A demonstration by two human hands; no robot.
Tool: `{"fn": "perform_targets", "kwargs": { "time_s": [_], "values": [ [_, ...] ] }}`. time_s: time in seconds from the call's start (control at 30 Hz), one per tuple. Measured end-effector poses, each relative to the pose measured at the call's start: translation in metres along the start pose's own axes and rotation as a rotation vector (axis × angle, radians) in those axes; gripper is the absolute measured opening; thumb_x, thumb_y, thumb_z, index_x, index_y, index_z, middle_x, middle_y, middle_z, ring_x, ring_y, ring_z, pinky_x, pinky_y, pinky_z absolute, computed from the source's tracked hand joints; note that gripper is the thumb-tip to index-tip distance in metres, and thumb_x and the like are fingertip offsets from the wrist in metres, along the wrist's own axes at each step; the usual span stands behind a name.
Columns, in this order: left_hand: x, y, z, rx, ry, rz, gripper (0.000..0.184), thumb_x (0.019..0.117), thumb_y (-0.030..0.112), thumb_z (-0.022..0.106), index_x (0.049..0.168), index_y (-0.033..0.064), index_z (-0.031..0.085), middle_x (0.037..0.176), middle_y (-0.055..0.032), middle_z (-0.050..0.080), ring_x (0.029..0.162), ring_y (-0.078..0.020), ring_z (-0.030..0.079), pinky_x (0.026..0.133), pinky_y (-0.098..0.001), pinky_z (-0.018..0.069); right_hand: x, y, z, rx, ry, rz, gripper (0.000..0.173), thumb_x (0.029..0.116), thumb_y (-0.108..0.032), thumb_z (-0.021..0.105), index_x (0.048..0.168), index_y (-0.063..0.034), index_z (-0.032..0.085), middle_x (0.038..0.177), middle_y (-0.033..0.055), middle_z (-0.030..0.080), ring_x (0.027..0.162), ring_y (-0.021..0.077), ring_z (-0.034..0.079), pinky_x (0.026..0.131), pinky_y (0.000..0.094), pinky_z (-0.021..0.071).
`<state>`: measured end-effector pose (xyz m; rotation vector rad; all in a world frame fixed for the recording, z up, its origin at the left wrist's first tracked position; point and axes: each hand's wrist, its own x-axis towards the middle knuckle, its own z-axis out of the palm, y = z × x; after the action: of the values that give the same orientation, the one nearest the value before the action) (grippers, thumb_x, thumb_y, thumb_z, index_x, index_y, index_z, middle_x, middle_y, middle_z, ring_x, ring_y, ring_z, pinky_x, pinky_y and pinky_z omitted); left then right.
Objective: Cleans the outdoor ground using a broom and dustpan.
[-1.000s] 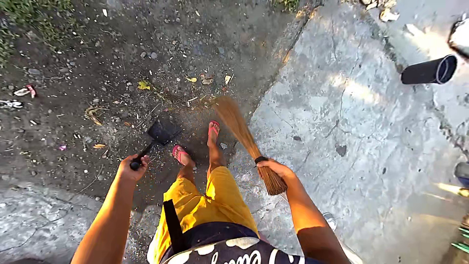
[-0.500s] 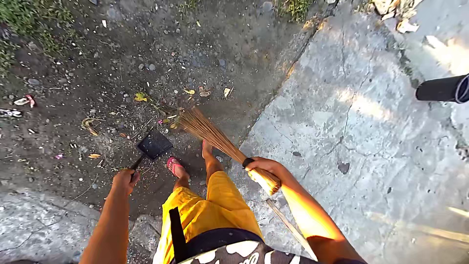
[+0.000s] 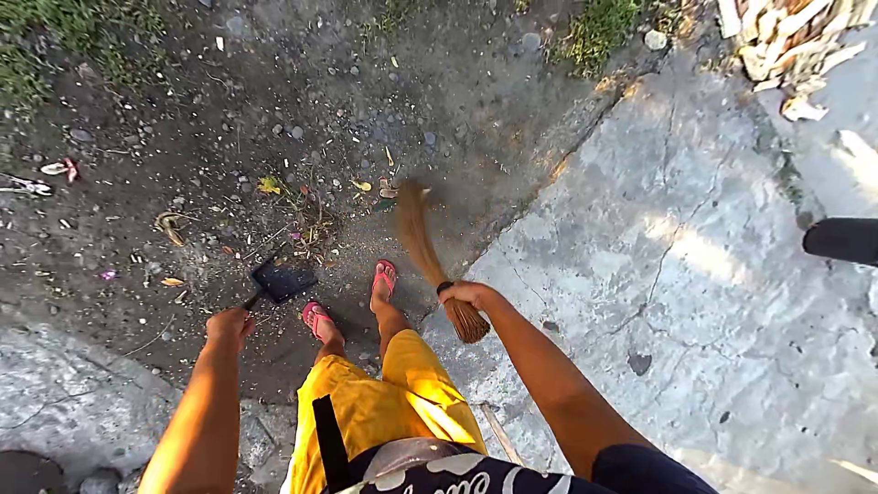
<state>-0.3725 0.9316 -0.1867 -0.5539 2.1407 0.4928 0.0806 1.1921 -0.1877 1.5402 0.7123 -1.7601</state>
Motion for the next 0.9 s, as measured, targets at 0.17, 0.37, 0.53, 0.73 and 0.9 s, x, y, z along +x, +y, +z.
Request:
{"fn": "perform_targets", "kwargs": {
  "time_s": [0.17,0.37,0.53,0.73,0.9],
  "values": [
    [0.001,0.011,0.003,0.026,0.017,-0.017,0.038,0.0948,0.005,0.061,0.132,-0.002,0.053,0.109,-0.0171,0.06,0.079,-0.0187,0.061,0.069,-0.0313,0.0554,-0.072,0.022,-0.029,-0.136,-0.182,-0.051,0.06,0.0871,-0.011,0.074,0.139,-0.0059,0.043,0.096,0.0156,0.065,0.073,0.0253,0.068,0.068,0.0439,0.0604],
    [0.008,0.013,0.005,0.024,0.011,0.001,0.039,0.0952,0.006,0.061,0.132,-0.0028,0.053,0.11,-0.0184,0.061,0.079,-0.0198,0.062,0.07,-0.0337,0.0561,-0.134,0.036,-0.106,0.084,0.203,-0.134,0.069,0.0866,-0.012,0.072,0.146,-0.0085,0.037,0.101,0.0156,0.063,0.075,0.0248,0.066,0.07,0.0433,0.0597],
    [0.003,0.015,0.001,0.018,0.034,-0.004,0.036,0.0959,0.006,0.06,0.131,-0.003,0.054,0.11,-0.018,0.06,0.079,-0.0196,0.061,0.07,-0.0332,0.0554,-0.07,0.01,-0.196,0.142,0.648,-0.072,0.056,0.0946,-0.02,0.07,0.14,0.0024,0.047,0.112,0.023,0.063,0.091,0.0297,0.065,0.083,0.0485,0.056],
    [-0.005,0.02,0.004,0.085,0.087,-0.025,0.038,0.098,0.01,0.06,0.132,-0.0041,0.054,0.117,-0.0205,0.06,0.087,-0.0228,0.063,0.077,-0.0375,0.0566,-0.004,-0.073,-0.166,0.36,0.45,-0.102,0.032,0.103,-0.031,0.051,0.124,-0.0065,0.052,0.089,0.0073,0.06,0.071,0.0158,0.061,0.066,0.0359,0.055],
    [-0.013,0.025,0.013,0.076,0.089,-0.061,0.039,0.1,0.016,0.06,0.133,-0.0045,0.055,0.122,-0.0222,0.06,0.093,-0.0239,0.063,0.082,-0.0386,0.0555,0.031,-0.067,-0.032,0.03,0.084,-0.1,0.052,0.0947,-0.018,0.067,0.14,-0.0031,0.046,0.099,0.0154,0.064,0.078,0.0231,0.066,0.073,0.0418,0.0585]
  ]
}}
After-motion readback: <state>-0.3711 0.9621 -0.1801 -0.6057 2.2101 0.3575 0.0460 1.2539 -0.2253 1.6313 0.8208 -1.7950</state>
